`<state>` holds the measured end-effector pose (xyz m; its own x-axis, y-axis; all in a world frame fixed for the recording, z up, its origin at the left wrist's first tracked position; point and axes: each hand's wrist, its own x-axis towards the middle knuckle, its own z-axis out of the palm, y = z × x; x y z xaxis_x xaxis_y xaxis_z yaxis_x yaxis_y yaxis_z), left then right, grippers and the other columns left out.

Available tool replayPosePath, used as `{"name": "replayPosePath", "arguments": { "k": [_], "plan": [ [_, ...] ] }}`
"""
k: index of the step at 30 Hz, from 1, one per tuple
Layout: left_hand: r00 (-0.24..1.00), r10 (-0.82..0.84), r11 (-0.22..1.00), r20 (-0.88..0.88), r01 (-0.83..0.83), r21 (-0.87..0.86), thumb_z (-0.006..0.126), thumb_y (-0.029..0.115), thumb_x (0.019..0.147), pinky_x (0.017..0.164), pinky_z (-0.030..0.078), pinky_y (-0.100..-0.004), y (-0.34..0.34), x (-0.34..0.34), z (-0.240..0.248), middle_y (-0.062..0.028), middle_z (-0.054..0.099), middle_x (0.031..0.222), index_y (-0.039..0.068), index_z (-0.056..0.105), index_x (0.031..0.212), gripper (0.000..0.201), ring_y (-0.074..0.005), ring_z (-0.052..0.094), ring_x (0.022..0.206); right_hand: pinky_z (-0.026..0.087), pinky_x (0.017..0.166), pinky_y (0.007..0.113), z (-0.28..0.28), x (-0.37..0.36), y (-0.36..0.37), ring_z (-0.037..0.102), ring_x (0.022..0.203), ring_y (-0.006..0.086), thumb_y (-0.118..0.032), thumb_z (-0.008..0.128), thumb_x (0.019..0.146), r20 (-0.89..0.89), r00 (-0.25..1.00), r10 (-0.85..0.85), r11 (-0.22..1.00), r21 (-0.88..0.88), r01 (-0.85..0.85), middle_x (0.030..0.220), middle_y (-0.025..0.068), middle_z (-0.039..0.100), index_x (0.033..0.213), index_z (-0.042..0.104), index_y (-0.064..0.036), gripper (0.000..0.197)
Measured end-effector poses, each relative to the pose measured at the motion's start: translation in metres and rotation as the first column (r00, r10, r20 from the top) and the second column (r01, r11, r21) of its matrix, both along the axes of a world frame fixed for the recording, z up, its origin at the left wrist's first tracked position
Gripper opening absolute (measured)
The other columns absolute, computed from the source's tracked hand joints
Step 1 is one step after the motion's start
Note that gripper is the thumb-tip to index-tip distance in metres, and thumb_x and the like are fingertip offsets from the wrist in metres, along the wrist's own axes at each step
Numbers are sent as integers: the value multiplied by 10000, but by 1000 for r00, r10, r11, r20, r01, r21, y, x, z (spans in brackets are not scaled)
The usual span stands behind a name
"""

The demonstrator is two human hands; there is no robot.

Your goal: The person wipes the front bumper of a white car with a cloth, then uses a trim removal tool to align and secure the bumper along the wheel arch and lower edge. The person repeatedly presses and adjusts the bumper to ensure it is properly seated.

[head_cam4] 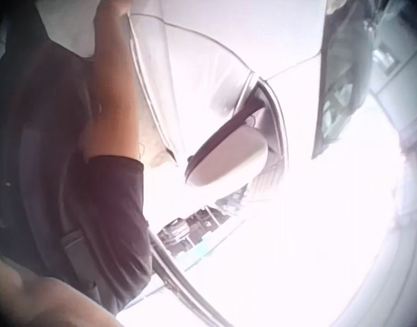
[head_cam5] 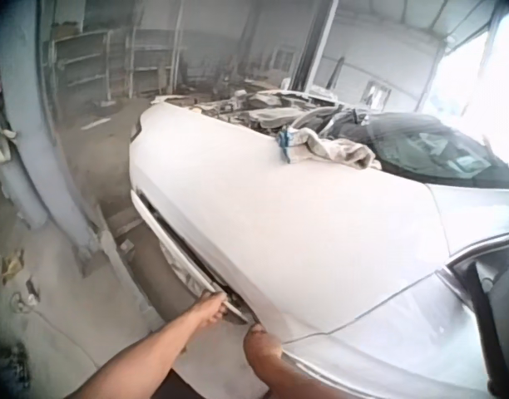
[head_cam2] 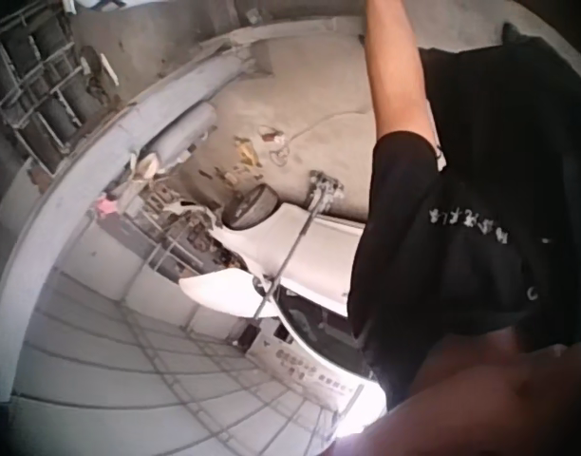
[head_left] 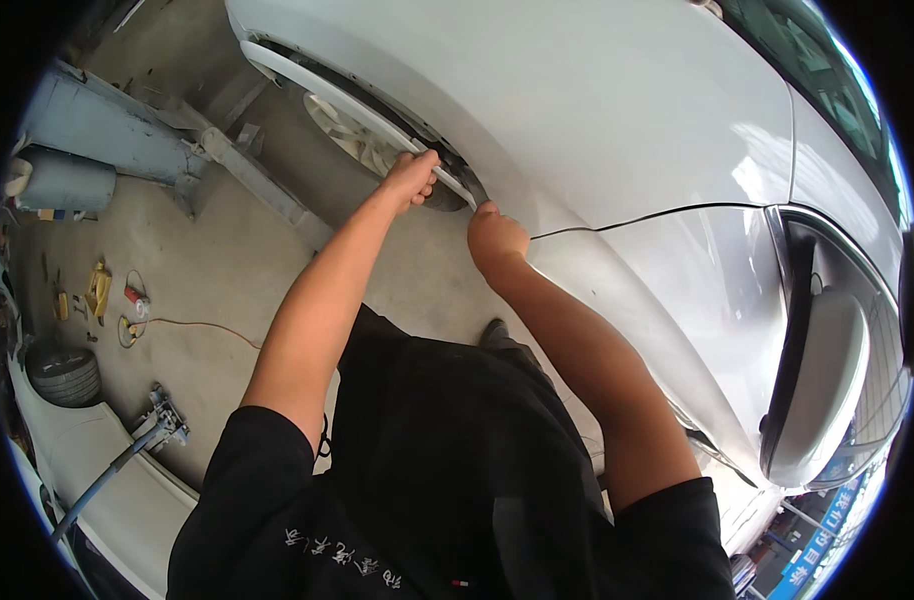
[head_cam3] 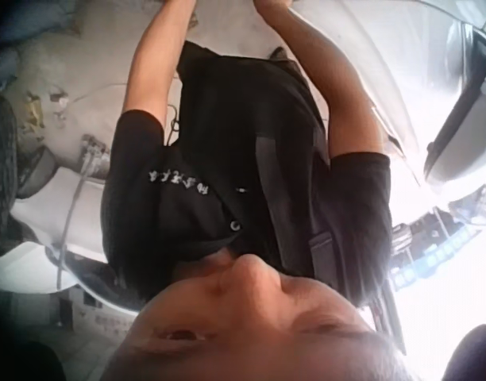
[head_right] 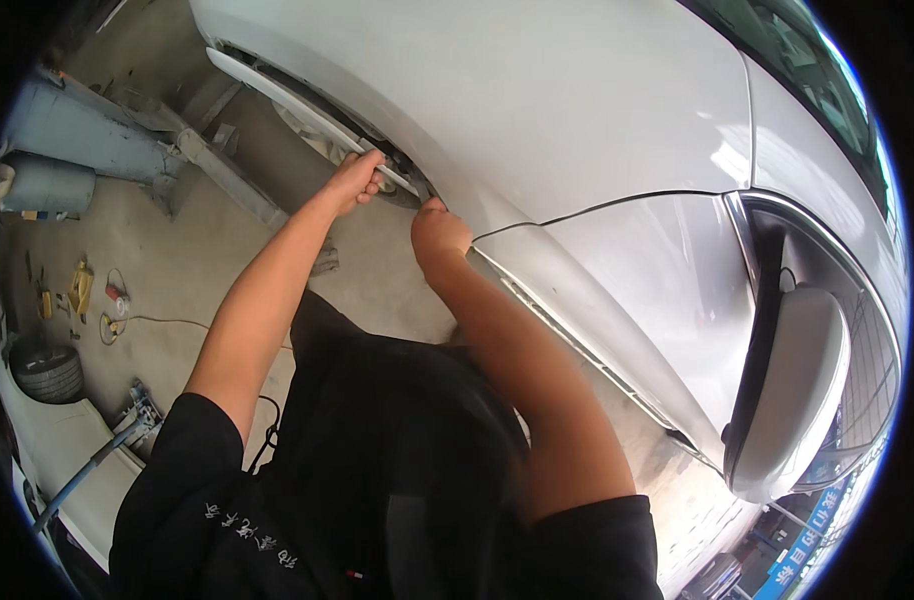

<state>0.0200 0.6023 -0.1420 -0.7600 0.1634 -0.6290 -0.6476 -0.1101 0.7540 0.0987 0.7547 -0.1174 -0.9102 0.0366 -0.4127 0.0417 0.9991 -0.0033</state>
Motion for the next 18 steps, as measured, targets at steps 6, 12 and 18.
{"name": "replayPosePath", "arguments": {
  "k": [6, 12, 18],
  "plan": [
    [1000, -28, 999, -1, 28, -24, 486, 272, 804, 374, 224, -205, 0, 2, 1, 26, 399, 619, 104, 435, 804, 176, -49, 347, 481, 503, 782, 372, 41, -3, -7, 620, 924, 329, -92, 478, 799, 118, 991, -56, 985, -154, 74, 991, 217, 621, 1050, 506, 74, 303],
    [1000, -22, 1000, -14, 22, -14, 486, 266, 802, 368, 212, -212, -1, 1, -5, 25, 389, 607, 97, 427, 787, 180, -51, 334, 468, 501, 781, 367, 49, -18, -3, 616, 930, 324, -80, 463, 788, 139, 990, 14, 981, -192, 13, 991, 200, 626, 986, 585, 45, 264],
    [999, 30, 999, -27, -31, -15, 495, 244, 795, 364, 194, -230, 0, 0, -5, 15, 401, 588, 85, 426, 726, 187, -60, 329, 443, 514, 731, 358, 46, -56, -1, 640, 861, 304, -77, 512, 748, 402, 725, 560, 807, -67, -586, 943, 204, 635, 783, 654, 30, 181]
  ]
}}
